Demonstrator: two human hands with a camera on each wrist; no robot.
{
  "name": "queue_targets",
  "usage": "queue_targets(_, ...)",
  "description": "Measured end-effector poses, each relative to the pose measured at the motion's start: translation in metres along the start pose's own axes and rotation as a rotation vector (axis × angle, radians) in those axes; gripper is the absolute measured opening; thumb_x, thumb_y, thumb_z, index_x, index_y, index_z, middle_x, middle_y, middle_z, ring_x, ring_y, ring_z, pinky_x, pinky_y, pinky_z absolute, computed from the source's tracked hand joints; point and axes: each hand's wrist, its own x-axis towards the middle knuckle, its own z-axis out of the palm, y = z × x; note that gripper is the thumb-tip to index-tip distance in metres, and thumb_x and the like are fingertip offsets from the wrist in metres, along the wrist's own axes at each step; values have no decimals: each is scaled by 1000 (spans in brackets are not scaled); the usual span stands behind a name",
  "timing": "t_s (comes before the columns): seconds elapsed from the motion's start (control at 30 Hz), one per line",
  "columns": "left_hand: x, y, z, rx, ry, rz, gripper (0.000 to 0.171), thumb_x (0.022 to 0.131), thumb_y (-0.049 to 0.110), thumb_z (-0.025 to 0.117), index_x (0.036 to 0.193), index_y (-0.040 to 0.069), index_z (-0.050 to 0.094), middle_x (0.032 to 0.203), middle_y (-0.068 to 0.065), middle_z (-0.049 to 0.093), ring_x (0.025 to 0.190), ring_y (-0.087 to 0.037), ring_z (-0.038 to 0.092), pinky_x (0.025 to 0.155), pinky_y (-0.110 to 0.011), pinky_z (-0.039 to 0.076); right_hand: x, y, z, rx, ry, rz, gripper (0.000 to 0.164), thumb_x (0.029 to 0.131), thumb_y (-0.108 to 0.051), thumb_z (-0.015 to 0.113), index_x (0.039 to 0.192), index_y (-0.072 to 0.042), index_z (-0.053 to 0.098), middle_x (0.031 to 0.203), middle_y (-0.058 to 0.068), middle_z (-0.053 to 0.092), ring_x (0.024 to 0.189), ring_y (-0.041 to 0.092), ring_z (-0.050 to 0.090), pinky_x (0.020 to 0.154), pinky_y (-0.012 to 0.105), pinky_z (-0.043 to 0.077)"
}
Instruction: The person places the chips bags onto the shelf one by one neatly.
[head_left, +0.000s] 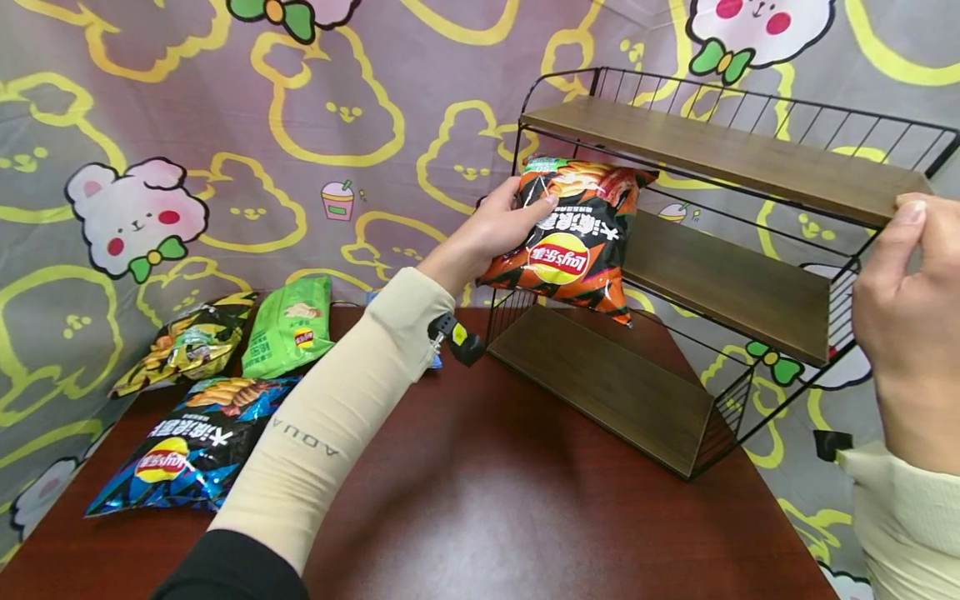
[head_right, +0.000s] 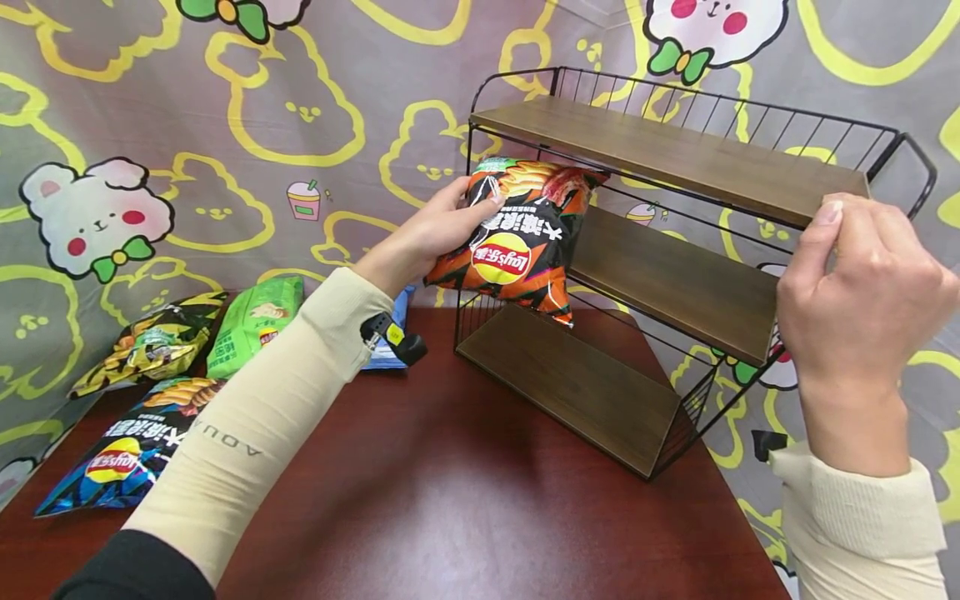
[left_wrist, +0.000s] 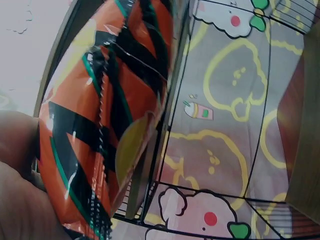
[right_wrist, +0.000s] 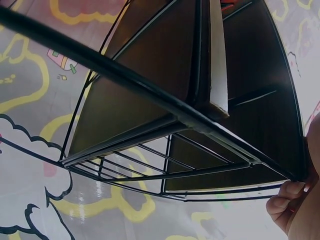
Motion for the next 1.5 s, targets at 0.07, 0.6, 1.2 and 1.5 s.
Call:
queue_targets(0.07, 2, -1, 0, 6, 12, 0, 51, 104, 38, 59, 147, 17, 41, 125, -9, 60, 95, -20, 67, 82, -32, 57, 0, -1, 0, -7, -1, 4, 46, 109, -27, 38, 127, 8, 63, 128, 31, 61, 125, 43, 55, 112, 33, 37)
queue_targets(0.6, 5, -7, 8, 449, 220, 65, 69, 98, 49, 63, 152, 14, 36, 147, -9, 49, 133, -20, 46, 109, -36, 40, 0, -2, 0, -69, -32, -19, 49, 110, -30, 35, 129, 8, 60, 130, 30, 60, 128, 43, 54, 113, 45, 38)
queue_targets(1.2, 2, -4, 21, 742, 332, 303, 31, 105, 37, 58, 132, 32, 71, 133, 8, 68, 67, -15, 50, 63, -29, 40, -1, -6, 0, -63, -14, 12, 48, 110, -29, 36, 127, 8, 62, 127, 31, 60, 125, 46, 54, 112, 44, 38)
queue_targets(1.5, 0, -7, 8, 750, 55, 288, 55, 104, 56, 46, 152, 29, 51, 152, 11, 51, 136, -9, 48, 109, -33, 41, -1, -5, 0, -46, -4, 17, 48, 109, -28, 37, 126, 9, 62, 126, 31, 61, 124, 45, 55, 112, 39, 38)
